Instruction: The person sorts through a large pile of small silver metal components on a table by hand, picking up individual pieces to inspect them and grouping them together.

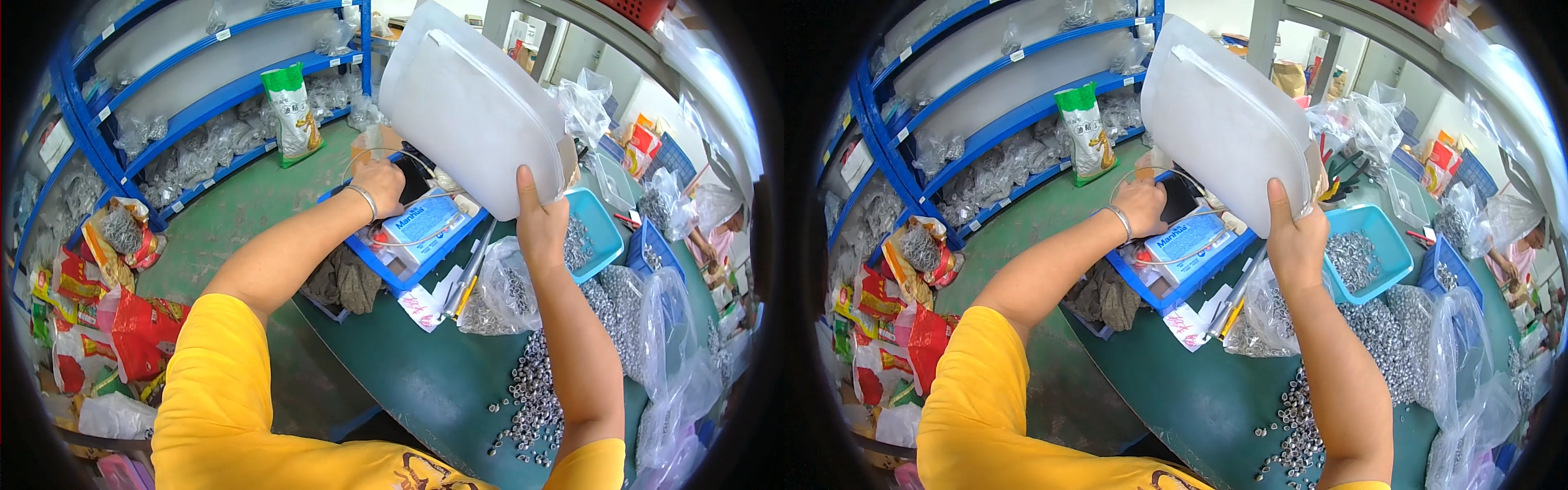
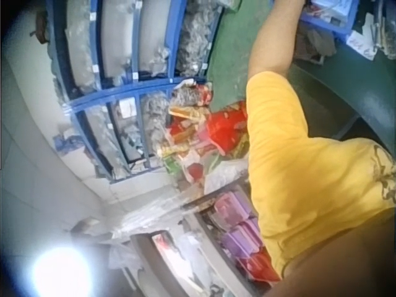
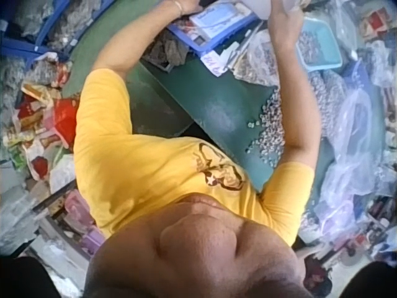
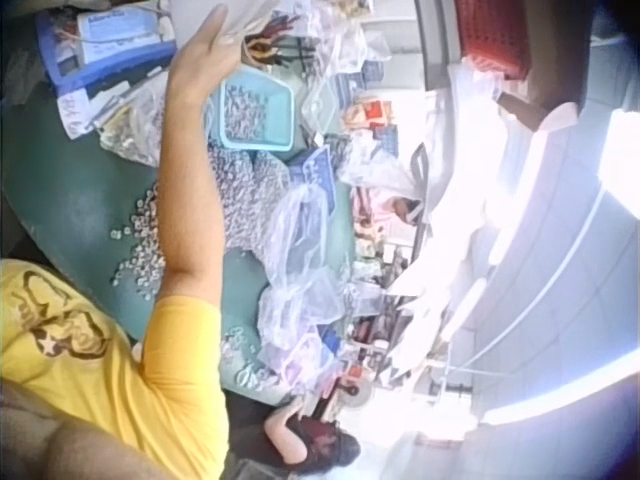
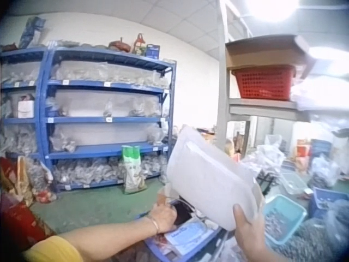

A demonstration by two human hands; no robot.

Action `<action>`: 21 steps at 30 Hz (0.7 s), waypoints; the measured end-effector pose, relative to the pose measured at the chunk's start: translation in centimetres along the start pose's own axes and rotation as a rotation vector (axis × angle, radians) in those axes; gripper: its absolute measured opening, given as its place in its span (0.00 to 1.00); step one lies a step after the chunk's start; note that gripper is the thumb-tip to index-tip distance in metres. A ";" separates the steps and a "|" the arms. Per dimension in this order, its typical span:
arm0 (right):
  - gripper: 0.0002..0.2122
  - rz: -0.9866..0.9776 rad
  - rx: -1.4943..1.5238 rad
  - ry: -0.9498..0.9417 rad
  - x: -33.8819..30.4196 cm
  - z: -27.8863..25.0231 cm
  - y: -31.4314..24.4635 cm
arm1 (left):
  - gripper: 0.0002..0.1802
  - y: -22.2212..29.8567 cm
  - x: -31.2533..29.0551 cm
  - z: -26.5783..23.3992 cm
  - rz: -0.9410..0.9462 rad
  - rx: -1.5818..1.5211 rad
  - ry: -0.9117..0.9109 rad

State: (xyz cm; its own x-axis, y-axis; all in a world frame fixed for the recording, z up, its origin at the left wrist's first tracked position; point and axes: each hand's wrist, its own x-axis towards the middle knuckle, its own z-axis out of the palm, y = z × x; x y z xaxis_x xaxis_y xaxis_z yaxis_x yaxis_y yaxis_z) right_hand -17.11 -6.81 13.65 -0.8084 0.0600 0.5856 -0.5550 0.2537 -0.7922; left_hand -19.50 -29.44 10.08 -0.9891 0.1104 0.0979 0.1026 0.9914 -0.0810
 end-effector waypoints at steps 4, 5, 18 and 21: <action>0.18 -0.021 0.085 0.027 0.5 0.2 0.0 | 0.31 -0.3 -0.1 0.7 0.053 0.046 0.052; 0.18 -0.028 0.103 0.030 0.6 0.2 0.1 | 0.31 -0.3 -0.1 0.9 0.059 0.057 0.067; 0.19 0.002 0.071 0.018 0.9 -0.2 0.3 | 0.40 -1.4 -0.7 1.9 0.018 -0.038 0.223; 0.19 0.015 0.071 0.013 0.9 -0.1 0.2 | 0.40 -1.4 -0.7 2.0 0.014 -0.033 0.236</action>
State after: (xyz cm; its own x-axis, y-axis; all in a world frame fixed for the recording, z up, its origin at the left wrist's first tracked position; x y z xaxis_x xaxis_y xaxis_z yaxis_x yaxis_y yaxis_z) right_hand -17.93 -6.66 14.03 -0.8142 0.0763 0.5755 -0.5559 0.1835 -0.8108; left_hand -19.14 -31.01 8.09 -0.9357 0.1332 0.3267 0.1229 0.9911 -0.0521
